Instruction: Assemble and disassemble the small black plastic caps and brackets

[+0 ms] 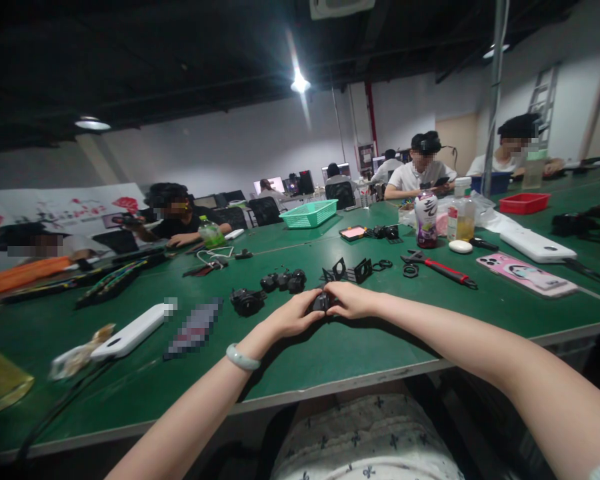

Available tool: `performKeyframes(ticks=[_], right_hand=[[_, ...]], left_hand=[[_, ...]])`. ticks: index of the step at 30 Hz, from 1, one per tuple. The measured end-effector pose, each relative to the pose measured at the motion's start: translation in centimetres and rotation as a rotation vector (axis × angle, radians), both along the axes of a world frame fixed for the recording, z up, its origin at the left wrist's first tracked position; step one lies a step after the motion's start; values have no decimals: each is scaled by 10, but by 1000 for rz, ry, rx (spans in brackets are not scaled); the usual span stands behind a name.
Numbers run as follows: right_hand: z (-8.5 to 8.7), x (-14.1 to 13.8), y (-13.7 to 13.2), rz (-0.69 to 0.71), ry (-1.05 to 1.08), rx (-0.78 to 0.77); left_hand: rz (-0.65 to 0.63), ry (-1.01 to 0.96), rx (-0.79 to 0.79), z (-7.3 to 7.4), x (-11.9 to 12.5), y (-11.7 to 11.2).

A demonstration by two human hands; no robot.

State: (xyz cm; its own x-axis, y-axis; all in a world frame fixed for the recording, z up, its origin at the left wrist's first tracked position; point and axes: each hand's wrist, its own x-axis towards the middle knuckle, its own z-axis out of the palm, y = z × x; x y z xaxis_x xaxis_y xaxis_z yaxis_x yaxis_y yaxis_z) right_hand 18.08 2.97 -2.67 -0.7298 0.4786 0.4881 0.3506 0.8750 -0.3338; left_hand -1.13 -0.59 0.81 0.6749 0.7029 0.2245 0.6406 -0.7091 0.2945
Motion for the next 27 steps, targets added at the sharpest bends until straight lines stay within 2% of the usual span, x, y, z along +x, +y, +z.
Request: performKeyframes(ticks=[10, 21, 27], right_hand=[[2, -1, -2, 1, 8, -24], [14, 0, -7, -16, -28, -26], [14, 1, -7, -15, -44, -24]], left_hand=[[21, 10, 3, 0, 0, -1], [77, 12, -28, 3, 4, -2], [42, -16, -11, 1, 2, 2]])
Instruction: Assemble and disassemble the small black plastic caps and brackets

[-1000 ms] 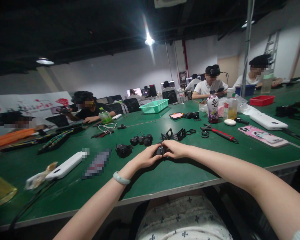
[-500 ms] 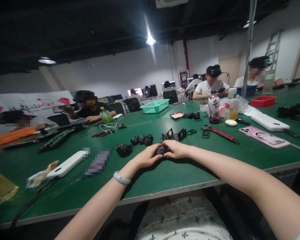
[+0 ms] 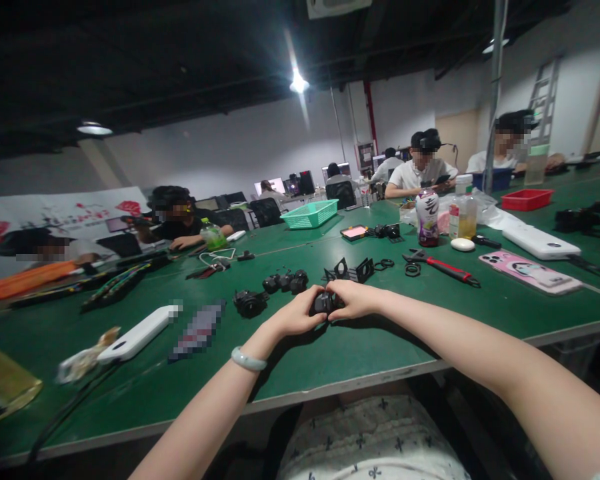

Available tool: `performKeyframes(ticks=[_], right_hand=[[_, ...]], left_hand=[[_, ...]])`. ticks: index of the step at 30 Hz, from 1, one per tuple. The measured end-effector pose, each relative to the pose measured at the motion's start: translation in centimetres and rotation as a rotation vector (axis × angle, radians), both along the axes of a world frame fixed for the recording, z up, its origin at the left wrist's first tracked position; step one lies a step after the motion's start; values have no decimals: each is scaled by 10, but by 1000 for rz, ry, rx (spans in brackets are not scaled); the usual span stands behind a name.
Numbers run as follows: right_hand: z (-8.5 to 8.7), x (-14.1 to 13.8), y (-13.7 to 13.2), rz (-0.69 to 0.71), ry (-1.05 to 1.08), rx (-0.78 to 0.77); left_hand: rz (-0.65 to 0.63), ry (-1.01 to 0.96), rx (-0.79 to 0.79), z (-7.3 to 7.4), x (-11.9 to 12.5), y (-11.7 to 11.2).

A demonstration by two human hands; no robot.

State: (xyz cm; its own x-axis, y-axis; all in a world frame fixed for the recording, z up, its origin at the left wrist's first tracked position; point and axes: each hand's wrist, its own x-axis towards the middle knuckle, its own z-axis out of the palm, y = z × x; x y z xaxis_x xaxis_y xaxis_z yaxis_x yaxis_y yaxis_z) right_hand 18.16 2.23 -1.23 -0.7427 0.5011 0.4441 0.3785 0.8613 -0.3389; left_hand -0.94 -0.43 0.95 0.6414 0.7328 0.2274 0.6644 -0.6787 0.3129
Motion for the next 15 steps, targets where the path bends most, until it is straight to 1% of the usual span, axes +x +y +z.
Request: performKeyframes(ticks=[6, 9, 12, 15], right_hand=[[-2, -3, 0, -36, 17, -15], [-4, -3, 1, -55, 27, -25], [-5, -4, 1, -69, 14, -42], [-4, -4, 1, -46, 1, -48]], left_hand=[[-42, -20, -22, -2, -1, 2], [-36, -32, -30, -2, 0, 0], [-30, -46, -48, 0, 3, -2], [-48, -81, -76, 3, 6, -5]])
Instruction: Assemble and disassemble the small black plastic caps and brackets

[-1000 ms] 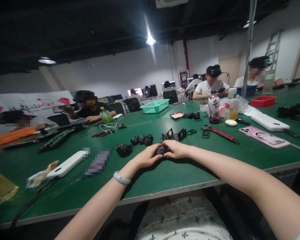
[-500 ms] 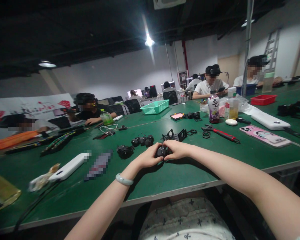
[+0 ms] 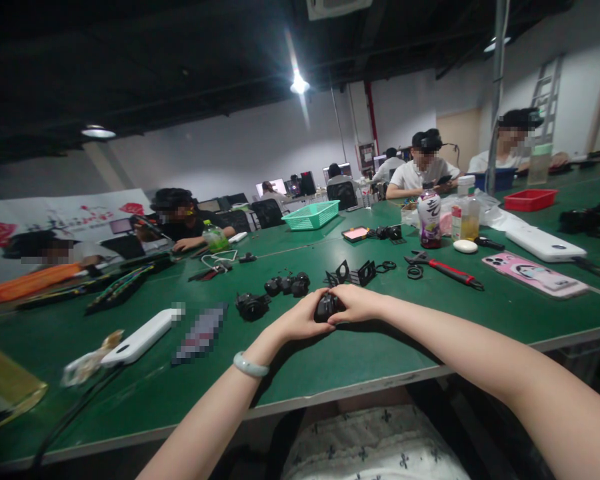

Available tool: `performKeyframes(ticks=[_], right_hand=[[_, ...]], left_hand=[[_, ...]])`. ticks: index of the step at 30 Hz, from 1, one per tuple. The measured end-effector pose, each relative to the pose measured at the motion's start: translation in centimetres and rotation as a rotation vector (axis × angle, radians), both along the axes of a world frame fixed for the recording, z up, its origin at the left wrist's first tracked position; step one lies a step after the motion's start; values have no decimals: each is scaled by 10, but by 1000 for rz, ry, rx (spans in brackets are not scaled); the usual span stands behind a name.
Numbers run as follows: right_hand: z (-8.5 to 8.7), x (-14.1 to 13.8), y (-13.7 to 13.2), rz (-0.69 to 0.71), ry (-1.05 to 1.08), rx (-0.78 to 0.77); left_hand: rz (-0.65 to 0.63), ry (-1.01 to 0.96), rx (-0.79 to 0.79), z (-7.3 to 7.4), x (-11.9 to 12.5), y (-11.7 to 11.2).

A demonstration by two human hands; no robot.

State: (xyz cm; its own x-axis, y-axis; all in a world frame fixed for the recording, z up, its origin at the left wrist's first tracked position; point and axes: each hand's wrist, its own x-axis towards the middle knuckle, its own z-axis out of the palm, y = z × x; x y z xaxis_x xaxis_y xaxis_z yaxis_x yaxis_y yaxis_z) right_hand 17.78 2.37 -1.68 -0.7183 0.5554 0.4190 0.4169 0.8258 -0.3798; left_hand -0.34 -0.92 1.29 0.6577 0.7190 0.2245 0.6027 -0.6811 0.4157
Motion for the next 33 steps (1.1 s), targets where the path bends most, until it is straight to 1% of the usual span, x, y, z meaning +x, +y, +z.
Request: performKeyframes(ticks=[5, 12, 19, 24, 28, 31, 33], right_hand=[[1, 0, -1, 41, -1, 19], [1, 1, -3, 25, -37, 14], [1, -1, -4, 0, -68, 0], [4, -2, -7, -13, -76, -5], [3, -4, -7, -15, -90, 4], [2, -5, -6, -10, -121, 35], [2, -5, -8, -8, -161, 79]], left_hand=[[15, -22, -10, 0, 1, 0], [54, 9, 13, -5, -2, 3], [46, -21, 24, -7, -3, 5], [16, -42, -29, -5, -3, 3], [25, -35, -46, -2, -5, 2], [22, 12, -62, 3, -7, 1], [46, 72, -78, 8, -10, 0]])
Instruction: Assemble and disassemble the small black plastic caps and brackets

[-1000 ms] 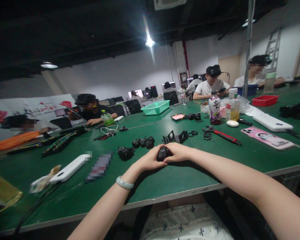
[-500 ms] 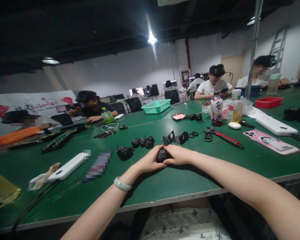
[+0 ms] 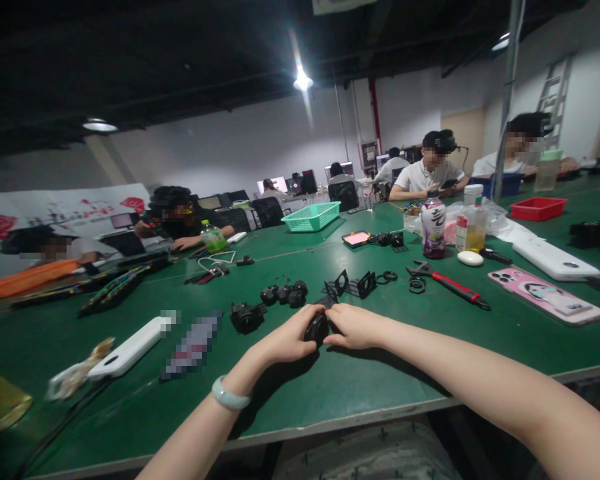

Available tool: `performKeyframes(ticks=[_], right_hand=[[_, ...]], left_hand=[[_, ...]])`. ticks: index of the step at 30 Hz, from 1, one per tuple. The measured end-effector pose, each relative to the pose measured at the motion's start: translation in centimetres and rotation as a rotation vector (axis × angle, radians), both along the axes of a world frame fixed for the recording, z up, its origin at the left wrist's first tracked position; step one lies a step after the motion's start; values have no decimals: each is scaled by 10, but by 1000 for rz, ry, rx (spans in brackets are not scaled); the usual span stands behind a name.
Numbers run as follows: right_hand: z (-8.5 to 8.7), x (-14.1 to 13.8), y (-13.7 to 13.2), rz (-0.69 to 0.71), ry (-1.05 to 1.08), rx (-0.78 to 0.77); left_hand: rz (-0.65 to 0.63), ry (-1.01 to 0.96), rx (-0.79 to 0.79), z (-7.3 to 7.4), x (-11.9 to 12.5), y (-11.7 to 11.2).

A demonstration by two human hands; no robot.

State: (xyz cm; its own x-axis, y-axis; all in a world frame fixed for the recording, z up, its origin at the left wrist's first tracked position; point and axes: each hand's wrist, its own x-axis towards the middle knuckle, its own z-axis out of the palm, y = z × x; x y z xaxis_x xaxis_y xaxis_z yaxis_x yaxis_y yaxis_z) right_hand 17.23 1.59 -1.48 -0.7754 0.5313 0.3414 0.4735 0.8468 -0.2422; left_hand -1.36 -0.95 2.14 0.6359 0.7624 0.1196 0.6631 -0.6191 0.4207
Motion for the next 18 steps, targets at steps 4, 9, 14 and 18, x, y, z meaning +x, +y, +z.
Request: performKeyframes(ticks=[4, 9, 14, 18], right_hand=[[2, -2, -6, -22, -74, 86], [4, -5, -12, -33, -103, 153], [6, -7, -14, -51, -101, 166], [7, -9, -15, -41, -114, 172]], left_hand=[[68, 99, -45, 9, -7, -1], [48, 188, -68, 14, -14, 0], [45, 268, -65, 21, -17, -1], [79, 366, -53, 26, -22, -3]])
